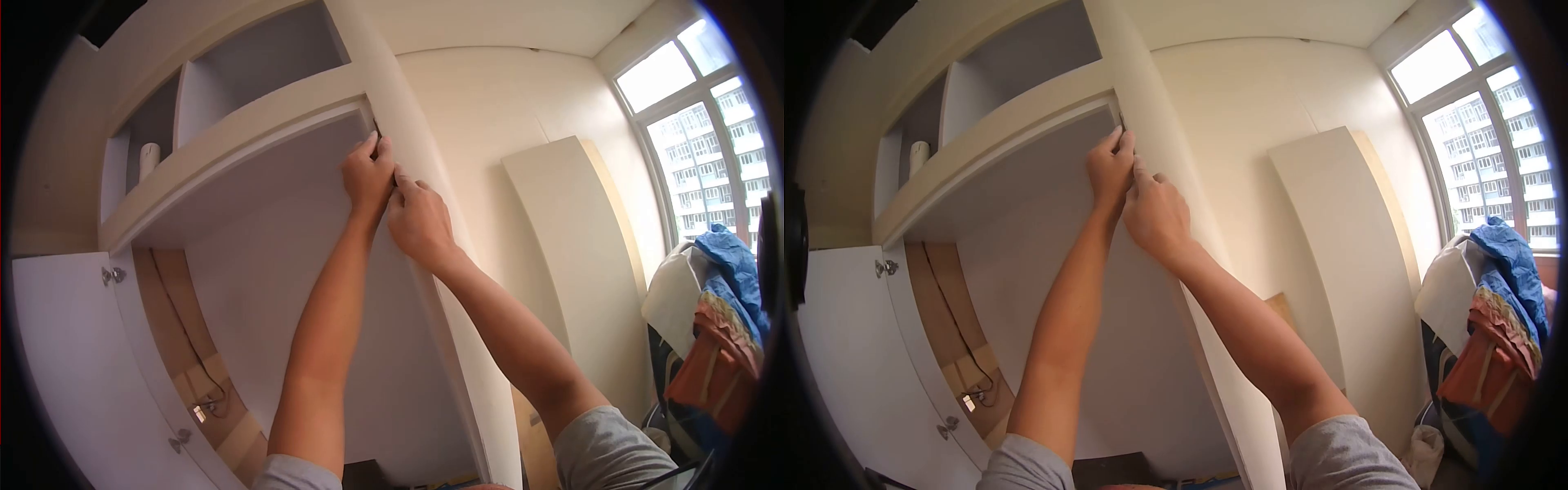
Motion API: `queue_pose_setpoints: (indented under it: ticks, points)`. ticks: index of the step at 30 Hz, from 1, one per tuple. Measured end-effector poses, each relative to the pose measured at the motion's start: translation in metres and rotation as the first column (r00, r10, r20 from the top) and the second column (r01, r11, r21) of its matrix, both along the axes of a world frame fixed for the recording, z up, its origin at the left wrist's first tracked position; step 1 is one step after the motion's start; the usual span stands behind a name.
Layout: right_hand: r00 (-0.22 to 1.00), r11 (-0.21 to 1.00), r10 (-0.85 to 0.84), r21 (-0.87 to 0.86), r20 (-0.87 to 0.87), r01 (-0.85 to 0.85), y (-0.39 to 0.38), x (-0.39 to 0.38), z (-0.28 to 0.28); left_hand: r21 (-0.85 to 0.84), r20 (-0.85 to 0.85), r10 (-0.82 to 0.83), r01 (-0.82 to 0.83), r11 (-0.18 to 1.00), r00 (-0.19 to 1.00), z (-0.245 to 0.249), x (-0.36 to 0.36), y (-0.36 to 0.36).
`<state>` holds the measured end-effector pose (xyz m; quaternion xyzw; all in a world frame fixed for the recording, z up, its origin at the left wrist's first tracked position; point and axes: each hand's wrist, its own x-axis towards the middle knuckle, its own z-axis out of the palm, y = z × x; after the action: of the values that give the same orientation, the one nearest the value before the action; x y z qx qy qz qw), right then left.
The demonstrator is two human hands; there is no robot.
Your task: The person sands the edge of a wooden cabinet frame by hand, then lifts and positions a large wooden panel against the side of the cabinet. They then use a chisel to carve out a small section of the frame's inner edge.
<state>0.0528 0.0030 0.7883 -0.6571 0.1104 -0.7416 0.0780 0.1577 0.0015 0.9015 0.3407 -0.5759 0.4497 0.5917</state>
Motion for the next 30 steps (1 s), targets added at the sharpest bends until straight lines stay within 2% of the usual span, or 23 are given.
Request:
queue_pose_setpoints:
  ticks: [2,4,5,7,11,13,15,16,17,19,21,22,23,24,25,26,27,28,30]
  points:
    - [1.000,0.999,-0.023,-0.031,0.008,0.023,-0.003,0.001,0.002,-0.026,0.002,-0.013,0.013,1.000,1.000,-0.001,-0.002,-0.001]
    - [0.999,0.999,0.049,-0.007,-0.002,-0.049,-0.004,0.000,0.002,-0.058,-0.008,-0.041,0.040,0.998,0.999,-0.003,0.000,-0.005]
    - [0.999,0.999,0.030,-0.017,-0.017,-0.031,-0.003,-0.003,0.003,-0.078,-0.012,-0.097,0.096,0.992,0.995,-0.003,0.000,-0.009]
    - [0.994,0.994,0.095,0.058,-0.049,-0.092,0.000,-0.010,0.006,-0.109,-0.023,-0.182,0.178,0.978,0.983,-0.003,0.002,-0.015]
    - [0.998,0.999,-0.043,0.017,-0.041,0.044,-0.001,-0.007,0.010,-0.146,-0.076,-0.264,0.251,0.957,0.962,-0.002,0.002,-0.024]
    - [0.999,0.999,0.007,0.044,-0.049,-0.005,0.000,-0.003,0.010,-0.141,-0.126,-0.326,0.308,0.941,0.937,-0.004,0.002,-0.023]
    - [0.998,0.998,-0.016,0.060,-0.054,0.019,0.008,-0.004,0.008,-0.163,-0.134,-0.216,0.194,0.967,0.967,-0.007,0.005,-0.026]
    - [1.000,0.997,0.009,0.080,-0.025,-0.007,0.012,-0.003,0.007,-0.165,-0.148,-0.247,0.223,0.961,0.958,-0.010,0.008,-0.031]
    - [1.000,0.997,-0.020,0.074,-0.024,0.021,0.008,-0.002,0.006,-0.201,-0.122,-0.227,0.200,0.959,0.966,-0.007,0.010,-0.033]
    - [0.989,0.987,-0.146,-0.064,-0.003,0.146,-0.002,-0.003,0.007,-0.244,-0.074,-0.230,0.206,0.948,0.970,0.000,0.008,-0.030]
    - [0.988,0.987,-0.155,-0.037,-0.017,0.154,0.005,-0.004,0.008,-0.204,-0.163,-0.193,0.159,0.966,0.968,-0.011,0.004,-0.025]
    - [0.990,0.991,-0.136,-0.016,-0.036,0.136,0.009,-0.003,0.008,-0.200,-0.154,-0.226,0.193,0.960,0.962,-0.013,0.009,-0.031]
    - [0.950,0.949,-0.311,-0.064,-0.041,0.308,0.007,0.000,0.010,-0.248,-0.098,-0.204,0.175,0.953,0.974,-0.005,0.012,-0.036]
    - [0.936,0.935,-0.350,-0.070,-0.036,0.347,0.004,0.004,0.012,-0.288,-0.051,-0.176,0.154,0.945,0.983,-0.001,0.014,-0.042]
    - [0.882,0.879,-0.471,-0.099,-0.025,0.467,0.006,0.011,0.008,-0.278,-0.052,-0.209,0.186,0.942,0.977,-0.004,0.016,-0.047]
    - [0.815,0.808,-0.579,-0.135,-0.008,0.573,0.009,0.017,0.008,-0.381,-0.028,-0.207,0.181,0.906,0.978,-0.001,0.017,-0.050]
    - [0.805,0.799,-0.593,-0.130,-0.006,0.587,0.013,0.020,0.008,-0.478,-0.004,-0.194,0.168,0.862,0.981,0.000,0.018,-0.053]
    - [0.801,0.800,-0.598,-0.080,-0.029,0.595,0.025,0.023,0.007,-0.475,0.003,-0.205,0.182,0.861,0.979,0.001,0.018,-0.058]
    - [0.791,0.792,-0.611,-0.022,-0.039,0.611,0.033,0.025,0.008,-0.439,0.025,-0.333,0.309,0.844,0.943,0.004,0.014,-0.068]
